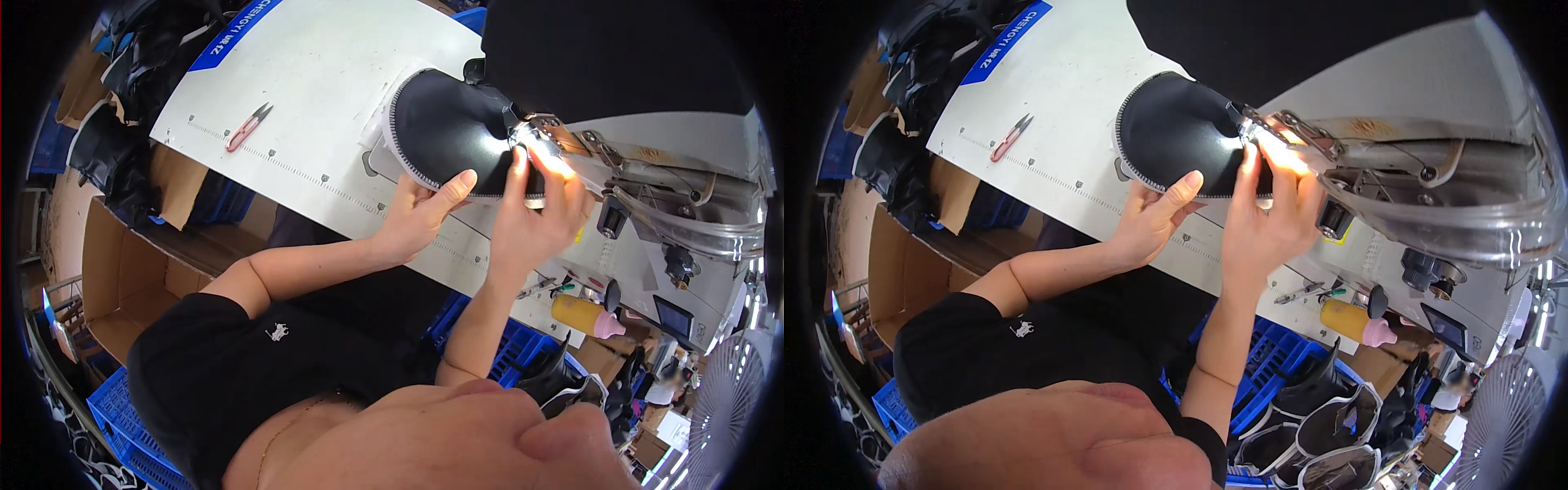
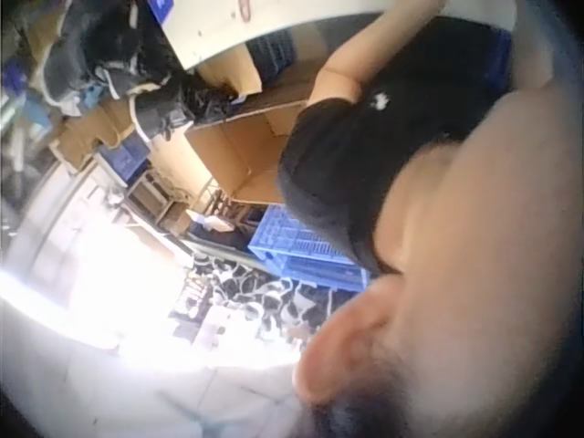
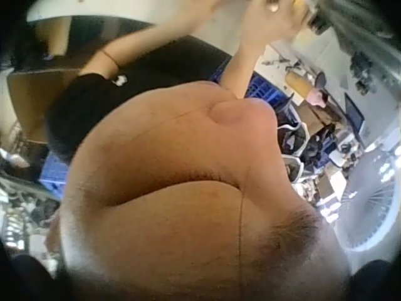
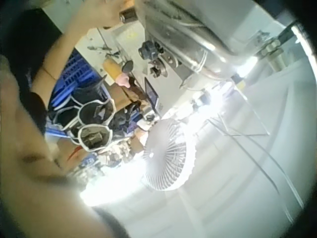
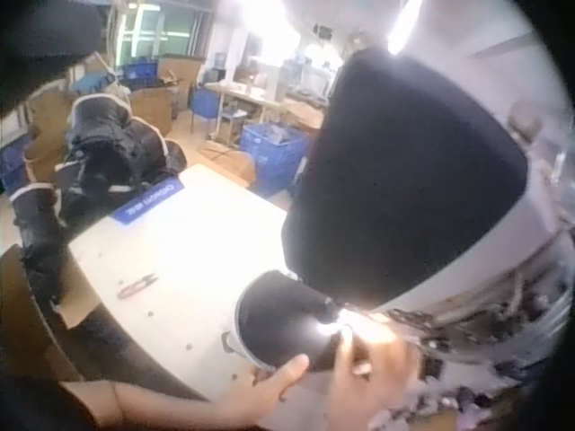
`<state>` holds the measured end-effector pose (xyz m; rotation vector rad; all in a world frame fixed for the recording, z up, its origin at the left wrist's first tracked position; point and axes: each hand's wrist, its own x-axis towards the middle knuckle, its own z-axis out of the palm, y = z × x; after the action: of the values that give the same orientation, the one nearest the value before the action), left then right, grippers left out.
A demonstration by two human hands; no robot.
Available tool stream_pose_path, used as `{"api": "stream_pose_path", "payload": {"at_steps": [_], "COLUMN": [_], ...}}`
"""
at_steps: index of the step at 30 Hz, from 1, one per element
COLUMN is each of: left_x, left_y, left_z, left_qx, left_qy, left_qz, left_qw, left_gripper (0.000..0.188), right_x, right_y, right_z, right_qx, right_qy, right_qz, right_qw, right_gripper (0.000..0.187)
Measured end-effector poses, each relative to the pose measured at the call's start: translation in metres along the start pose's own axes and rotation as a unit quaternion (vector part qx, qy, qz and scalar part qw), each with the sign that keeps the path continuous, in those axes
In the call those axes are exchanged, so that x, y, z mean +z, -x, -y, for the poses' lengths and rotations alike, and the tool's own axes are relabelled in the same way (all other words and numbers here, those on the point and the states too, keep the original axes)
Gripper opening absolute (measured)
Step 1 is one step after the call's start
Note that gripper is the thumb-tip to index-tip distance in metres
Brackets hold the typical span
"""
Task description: The person stitches a leather shoe upper using a sewing machine, guiding and rotating the material under the needle, and then lifts the finished shoe upper and moves it aside.
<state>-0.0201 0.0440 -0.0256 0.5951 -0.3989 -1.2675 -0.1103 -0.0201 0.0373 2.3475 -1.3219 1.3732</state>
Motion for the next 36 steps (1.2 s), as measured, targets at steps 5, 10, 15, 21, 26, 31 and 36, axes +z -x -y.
{"api": "stream_pose_path", "payload": {"at_steps": [5, 10, 15, 21, 26, 31, 36], "left_x": [-0.002, 0.000, 0.002, -0.005, -0.014, -0.028, -0.032], "left_y": [-0.002, -0.003, -0.005, -0.005, -0.007, -0.034, -0.031], "left_z": [0.002, 0.003, 0.000, 0.003, -0.036, -0.075, -0.065], "left_qx": [0.021, 0.039, 0.043, 0.038, -0.039, -0.158, -0.129], "left_qy": [0.005, 0.021, 0.029, 0.008, 0.065, 0.071, -0.038], "left_qz": [-0.007, -0.009, -0.012, 0.016, 0.027, 0.041, 0.069], "left_qw": [1.000, 0.999, 0.999, 0.999, 0.997, 0.984, 0.989], "left_gripper": [0.028, 0.025, 0.025, 0.025, 0.034, 0.036, 0.037], "right_x": [0.014, 0.021, 0.011, -0.012, -0.029, -0.015, -0.008], "right_y": [-0.001, 0.003, 0.009, 0.022, 0.035, 0.026, 0.008], "right_z": [0.002, 0.009, 0.006, -0.012, -0.028, -0.012, -0.010], "right_qx": [-0.012, 0.000, 0.042, 0.097, 0.227, 0.224, 0.192], "right_qy": [0.047, 0.123, 0.166, 0.104, 0.002, -0.248, -0.229], "right_qz": [-0.016, 0.004, -0.021, -0.114, -0.082, -0.018, 0.035], "right_qw": [0.999, 0.992, 0.985, 0.983, 0.970, 0.942, 0.954], "right_gripper": [0.012, 0.011, 0.006, 0.024, 0.033, 0.026, 0.030]}}
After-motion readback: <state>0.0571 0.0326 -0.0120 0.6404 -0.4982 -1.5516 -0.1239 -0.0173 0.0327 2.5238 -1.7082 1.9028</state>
